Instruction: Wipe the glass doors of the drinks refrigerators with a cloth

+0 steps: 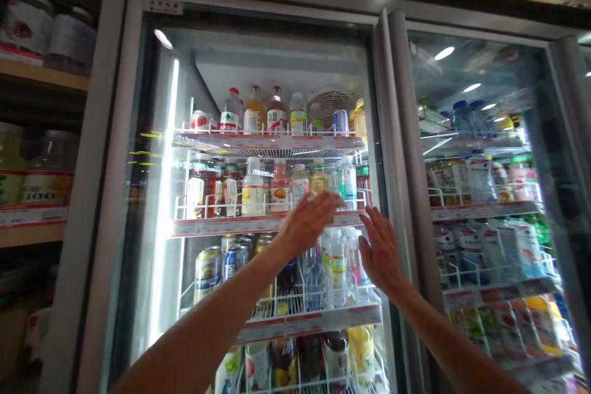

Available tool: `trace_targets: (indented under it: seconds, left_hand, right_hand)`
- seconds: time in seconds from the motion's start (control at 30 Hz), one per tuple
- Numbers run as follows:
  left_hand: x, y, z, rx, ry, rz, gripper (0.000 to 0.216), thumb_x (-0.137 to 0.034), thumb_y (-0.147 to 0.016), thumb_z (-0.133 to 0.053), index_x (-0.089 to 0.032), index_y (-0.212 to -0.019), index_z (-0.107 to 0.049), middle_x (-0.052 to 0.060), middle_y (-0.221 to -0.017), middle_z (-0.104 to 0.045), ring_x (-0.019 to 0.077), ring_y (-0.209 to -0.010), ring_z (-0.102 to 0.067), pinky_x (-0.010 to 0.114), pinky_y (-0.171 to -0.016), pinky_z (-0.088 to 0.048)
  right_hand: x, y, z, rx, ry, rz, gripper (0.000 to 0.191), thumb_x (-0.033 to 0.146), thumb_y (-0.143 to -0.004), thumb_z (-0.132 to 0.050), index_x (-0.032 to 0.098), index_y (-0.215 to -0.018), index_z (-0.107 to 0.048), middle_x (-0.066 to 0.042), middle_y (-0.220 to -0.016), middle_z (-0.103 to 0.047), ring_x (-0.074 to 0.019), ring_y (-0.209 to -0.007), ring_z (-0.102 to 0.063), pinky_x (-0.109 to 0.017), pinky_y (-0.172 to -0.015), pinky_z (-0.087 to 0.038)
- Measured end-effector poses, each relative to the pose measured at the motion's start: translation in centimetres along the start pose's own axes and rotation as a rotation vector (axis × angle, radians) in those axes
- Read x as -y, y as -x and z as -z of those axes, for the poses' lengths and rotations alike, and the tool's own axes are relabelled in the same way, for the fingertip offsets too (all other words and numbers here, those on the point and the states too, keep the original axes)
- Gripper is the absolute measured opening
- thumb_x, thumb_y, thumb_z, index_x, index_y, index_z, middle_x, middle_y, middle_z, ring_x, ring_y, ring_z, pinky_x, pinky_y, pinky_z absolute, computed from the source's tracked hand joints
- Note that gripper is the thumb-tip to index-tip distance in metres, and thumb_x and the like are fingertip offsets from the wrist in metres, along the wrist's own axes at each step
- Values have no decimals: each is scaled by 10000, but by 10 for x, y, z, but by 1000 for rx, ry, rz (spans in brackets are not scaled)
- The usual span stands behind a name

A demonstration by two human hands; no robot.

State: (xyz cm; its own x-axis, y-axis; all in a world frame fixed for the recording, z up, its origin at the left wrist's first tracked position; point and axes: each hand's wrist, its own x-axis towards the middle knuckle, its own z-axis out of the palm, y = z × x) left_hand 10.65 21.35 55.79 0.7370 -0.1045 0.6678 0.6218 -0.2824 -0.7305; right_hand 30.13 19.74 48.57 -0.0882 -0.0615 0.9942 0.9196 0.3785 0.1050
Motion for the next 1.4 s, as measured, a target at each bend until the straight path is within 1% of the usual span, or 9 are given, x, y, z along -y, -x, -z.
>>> trace_targets:
  seconds: [0.1,0.27,0.43,0.6,0.77,0.9,1.1,1.2,1.4]
  left_hand:
    - [-4,-15,-3,-42,-11,168,458,-190,-893,-338,-165,-1349,-363,57,-1436,-372,204,-1357,-272,428,-1115,-221]
    - [-17,-18,-6,18,83,-294,430,-202,-892,-343,-212,-1317,-407,2,-1413,-412,145,-1337,-307,364,-1128,-205]
    - [1,-39,-9,-71,49,236,468,-157,-884,-332,-178,-1350,-367,74,-1421,-393,203,-1358,-272,450,-1120,-200]
    - [-16,-37,-11,40,134,-306,429,-181,-892,-347,-226,-1314,-411,-6,-1406,-421,138,-1342,-295,368,-1139,-181]
    - [8,-60,-6,-36,90,184,448,-174,-892,-336,-214,-1335,-388,49,-1429,-384,187,-1356,-278,447,-1126,-192]
    - [-3,-62,-12,-69,99,160,464,-195,-901,-324,-156,-1363,-325,50,-1425,-393,163,-1356,-276,383,-1119,-225]
    - [-11,-14,-6,-81,39,323,690,-474,-862,-399,-62,-1389,-229,167,-1436,-339,265,-1380,-204,479,-1121,-161]
    - [26,31,14,-65,-18,345,793,-577,-823,-408,-108,-1418,-173,163,-1453,-308,268,-1382,-199,486,-1123,-136]
    - [125,103,53,-147,-178,825,670,-531,-884,-247,-82,-1379,-302,211,-1459,-263,331,-1365,-221,553,-1079,-187]
  right_hand:
    - [-6,2,5,-9,4,0,510,205,-912,-340,264,-1412,-257,-92,-1427,-388,-225,-1357,-293,-499,-1056,-307]
    - [-16,7,11,-4,16,-2,520,205,-912,-360,264,-1416,-246,-98,-1414,-405,-229,-1350,-308,-505,-1057,-310]
    - [-22,1,17,0,-2,-34,513,225,-920,-332,269,-1422,-233,-91,-1435,-371,-236,-1358,-287,-525,-1066,-294]
    - [-24,2,17,-27,-21,-41,501,223,-918,-354,263,-1410,-267,-105,-1413,-400,-239,-1346,-313,-521,-1054,-317]
    - [-22,-3,18,-54,-115,-35,492,224,-910,-356,260,-1398,-295,-96,-1422,-388,-247,-1342,-317,-544,-1044,-326]
    - [-1,-23,15,-104,-370,15,475,202,-911,-337,264,-1382,-333,-77,-1405,-415,-210,-1309,-379,-477,-1042,-379]
    - [55,-67,-26,-134,-489,-186,461,294,-933,-262,198,-1374,-355,-94,-1338,-490,-201,-1242,-457,-434,-997,-433]
    - [56,-84,-42,-110,-230,-162,461,310,-906,-331,174,-1339,-416,-113,-1374,-443,-251,-1291,-381,-505,-1040,-349]
    - [7,-128,-44,-133,102,-268,511,251,-869,-330,124,-1361,-384,-158,-1426,-364,-309,-1331,-304,-581,-1045,-254]
